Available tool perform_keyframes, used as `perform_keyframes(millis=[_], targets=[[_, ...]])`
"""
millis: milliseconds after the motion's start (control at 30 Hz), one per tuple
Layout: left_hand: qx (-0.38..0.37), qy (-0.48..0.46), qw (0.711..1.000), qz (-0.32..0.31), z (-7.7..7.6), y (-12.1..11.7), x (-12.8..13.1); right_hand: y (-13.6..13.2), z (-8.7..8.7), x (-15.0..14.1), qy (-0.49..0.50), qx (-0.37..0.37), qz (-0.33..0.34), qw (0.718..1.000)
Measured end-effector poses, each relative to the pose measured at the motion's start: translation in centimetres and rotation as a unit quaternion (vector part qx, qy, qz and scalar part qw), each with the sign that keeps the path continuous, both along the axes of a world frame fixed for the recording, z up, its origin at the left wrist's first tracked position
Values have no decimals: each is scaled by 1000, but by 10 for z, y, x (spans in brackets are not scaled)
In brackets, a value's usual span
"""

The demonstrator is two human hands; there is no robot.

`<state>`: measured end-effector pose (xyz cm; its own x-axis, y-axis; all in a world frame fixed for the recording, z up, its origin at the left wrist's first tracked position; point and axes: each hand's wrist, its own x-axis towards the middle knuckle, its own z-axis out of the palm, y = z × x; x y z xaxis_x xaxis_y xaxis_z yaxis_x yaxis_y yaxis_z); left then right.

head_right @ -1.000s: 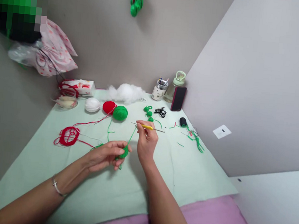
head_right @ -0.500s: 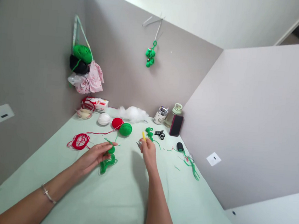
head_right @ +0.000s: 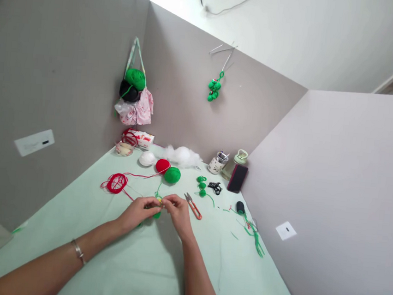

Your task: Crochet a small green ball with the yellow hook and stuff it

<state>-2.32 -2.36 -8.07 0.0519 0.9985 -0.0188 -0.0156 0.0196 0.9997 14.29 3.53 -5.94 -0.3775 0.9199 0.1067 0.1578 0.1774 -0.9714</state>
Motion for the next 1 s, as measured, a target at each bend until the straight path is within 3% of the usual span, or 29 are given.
perform_keyframes(millis=[300, 533, 700, 1000], targets=[[-48, -14, 999, -21, -17, 8, -1, 4, 4, 4, 93, -99, 1, 991], [-52, -53, 997, -19, -15, 6, 0, 2, 0, 6, 48, -136, 21, 989], [-46, -53, 997, -22, -13, 6, 0, 0, -2, 1, 16, -116, 43, 992], [-24, -39, 999, 19, -7, 0, -4, 0, 5, 2, 31, -62, -1, 998]])
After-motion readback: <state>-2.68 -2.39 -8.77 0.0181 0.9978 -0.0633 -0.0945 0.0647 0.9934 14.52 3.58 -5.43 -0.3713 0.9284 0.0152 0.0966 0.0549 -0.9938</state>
